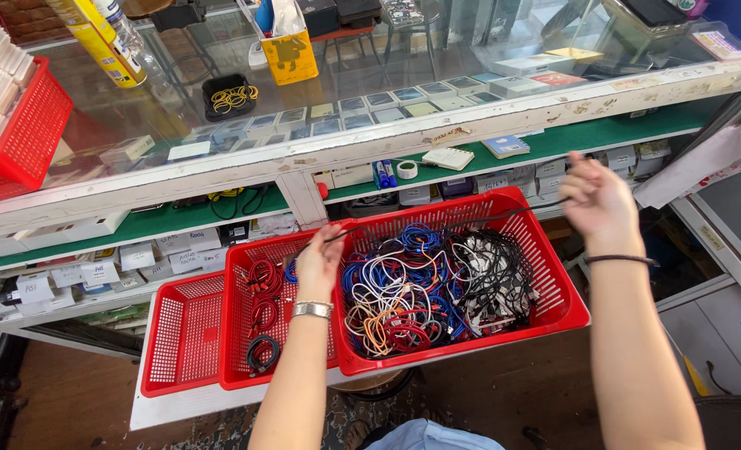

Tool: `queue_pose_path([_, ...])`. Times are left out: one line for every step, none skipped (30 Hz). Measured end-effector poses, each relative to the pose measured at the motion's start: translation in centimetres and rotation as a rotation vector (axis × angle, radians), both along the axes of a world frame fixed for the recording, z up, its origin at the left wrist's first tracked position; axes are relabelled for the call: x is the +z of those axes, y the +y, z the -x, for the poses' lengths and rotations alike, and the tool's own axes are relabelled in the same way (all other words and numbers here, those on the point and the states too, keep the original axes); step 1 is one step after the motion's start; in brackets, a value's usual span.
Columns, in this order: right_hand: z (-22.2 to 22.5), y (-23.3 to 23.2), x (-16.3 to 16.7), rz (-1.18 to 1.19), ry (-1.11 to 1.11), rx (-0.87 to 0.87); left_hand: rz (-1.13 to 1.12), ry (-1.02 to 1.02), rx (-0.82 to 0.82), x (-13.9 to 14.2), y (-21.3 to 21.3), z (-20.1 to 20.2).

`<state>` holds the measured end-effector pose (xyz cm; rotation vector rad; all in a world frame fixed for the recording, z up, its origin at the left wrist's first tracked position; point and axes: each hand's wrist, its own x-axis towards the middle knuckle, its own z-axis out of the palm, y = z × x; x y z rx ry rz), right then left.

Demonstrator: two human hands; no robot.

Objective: The person coils cables one at a time, taking each loose cable from a large red basket, wrapping it into a loop by hand, and placing the coiled cable into a smaller red basket beside it. The person repeats this coiling and sorting process continuously across the counter.

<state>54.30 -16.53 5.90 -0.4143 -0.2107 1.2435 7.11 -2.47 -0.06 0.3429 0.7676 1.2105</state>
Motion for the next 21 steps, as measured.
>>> queue_pose_path([-1.4, -0.6, 0.0, 0.052, -0.044, -0.09, 0.039, -0.006, 0.05, -0.3, 0.5, 1.0])
queue_pose_path([-2.6, -1.2, -0.2, 0.102, -0.086, -0.181, 0.067, -0.096, 0.104, -0.5, 1.0, 2.0])
queue_pose_path([-3.6, -1.8, -0.2, 0.151, -0.13, -0.275, 0.096, -0.185, 0.156, -0.6, 1.6, 2.7])
queue_pose_path([-4.0, -2.1, -0.4, 0.187, -0.162, -0.276, 0.125, -0.274, 0.207, -0.6, 1.8, 3.1])
queue_pose_path([-3.5, -2.0, -0.8, 0.221, -0.195, -0.276, 0.134, -0.333, 0.194, -0.6, 1.9, 3.2])
queue_pose_path([-3.1, -2.0, -1.1, 0.252, -0.229, -0.275, 0.141, -0.393, 0.182, -0.5, 2.0, 3.1])
queue_pose_path([-2.2, -1.9, -1.6, 0.495, -0.613, -0.196, 0.148, -0.451, 0.173, -0.5, 2.0, 2.9])
queue_pose_path([-0.4, -1.6, -2.2, 0.733, -1.0, -0.101, 0.114, -0.435, 0.114, -0.4, 1.9, 2.4])
queue_pose_path([1.7, -1.1, -2.7, 0.867, -1.43, -0.093, 0.075, -0.421, 0.054, -0.2, 1.9, 1.5])
queue_pose_path([4.2, -0.6, -3.1, 0.988, -1.863, -0.083, 0.035, -0.404, -0.006, 0.1, 1.8, 0.5])
queue_pose_path([6.5, -0.5, -3.2, 1.096, -2.298, -0.064, -0.005, -0.397, -0.038, 0.4, 1.6, -0.2])
queue_pose_path([9.0, 0.2, -3.3, 0.772, -2.218, -0.221, -0.047, -0.393, -0.071, 0.7, 1.3, -0.9])
queue_pose_path([12.1, 1.3, -3.6, 0.607, -2.071, -0.171, -0.09, -0.386, -0.102, 1.1, 1.2, -1.6])
queue_pose_path([14.7, 1.9, -3.7, 0.518, -1.779, 0.077, -0.105, -0.393, -0.114, 1.4, 1.0, -2.1])
queue_pose_path([17.4, 2.6, -4.0, 0.433, -1.765, 0.19, -0.124, -0.401, -0.126, 1.7, 0.9, -2.6])
queue_pose_path([20.2, 3.5, -4.4, 0.341, -1.73, 0.273, -0.142, -0.409, -0.138, 1.9, 0.7, -3.0])
queue_pose_path([22.8, 4.0, -4.9, 0.321, -1.593, 0.325, -0.168, -0.418, -0.136, 2.0, 0.3, -3.1])
queue_pose_path([24.8, 4.6, -5.2, 0.297, -1.457, 0.372, -0.2, -0.427, -0.134, 2.2, 0.2, -3.2])
queue_pose_path([26.4, 5.0, -5.4, 0.303, -1.327, 0.359, -0.23, -0.436, -0.131, 2.2, 0.1, -3.1])
queue_pose_path([27.6, 5.4, -5.6, 0.309, -1.2, 0.348, -0.255, -0.435, -0.144, 2.2, -0.1, -2.9])
queue_pose_path([28.3, 5.9, -5.6, 0.31, -1.073, 0.339, -0.284, -0.433, -0.154, 2.1, -0.2, -2.6])
